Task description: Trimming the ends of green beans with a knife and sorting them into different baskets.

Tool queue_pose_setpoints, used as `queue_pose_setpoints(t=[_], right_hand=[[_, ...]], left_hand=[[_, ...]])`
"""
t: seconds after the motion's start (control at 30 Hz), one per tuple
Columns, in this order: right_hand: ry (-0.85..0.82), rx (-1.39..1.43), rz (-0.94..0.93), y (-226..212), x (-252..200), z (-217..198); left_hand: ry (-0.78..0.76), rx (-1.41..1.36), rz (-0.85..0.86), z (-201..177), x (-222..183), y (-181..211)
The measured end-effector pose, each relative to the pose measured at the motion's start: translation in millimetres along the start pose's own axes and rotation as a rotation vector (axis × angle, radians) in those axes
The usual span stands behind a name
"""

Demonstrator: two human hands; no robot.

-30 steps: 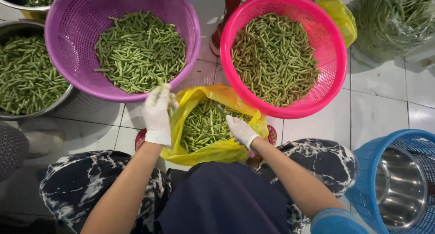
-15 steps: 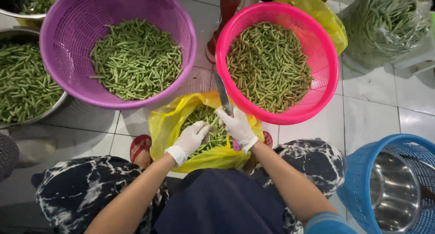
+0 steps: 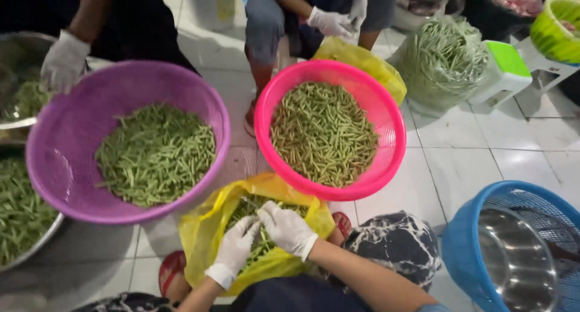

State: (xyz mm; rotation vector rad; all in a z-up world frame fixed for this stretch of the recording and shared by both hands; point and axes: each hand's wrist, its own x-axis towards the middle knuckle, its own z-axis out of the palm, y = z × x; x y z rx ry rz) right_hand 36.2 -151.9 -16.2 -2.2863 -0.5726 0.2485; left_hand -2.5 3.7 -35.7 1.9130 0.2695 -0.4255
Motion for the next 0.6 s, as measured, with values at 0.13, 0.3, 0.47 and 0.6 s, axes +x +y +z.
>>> queue_pose_setpoints(t=[0.13, 0.3, 0.47, 0.6], right_hand=[[0.337, -0.499, 0.071, 8.0, 26.6, -38.0], [0.166, 0.294, 0.444, -56.0, 20.8, -74.9], [-0.008, 0.265, 0.391, -47.3, 12.7, -26.0], [0.159, 0.302, 0.408, 6.5, 12.6, 1.1]], left_hand=[[0.009, -0.105, -0.090, -6.8, -4.7, 7.5], [0.011, -0.033, -0.055, -9.5, -3.6, 15.8], [-0.038, -0.173, 0.161, -4.7, -2.4, 5.7], [-0.097, 0.002, -0.011, -4.3, -6.2, 8.8]])
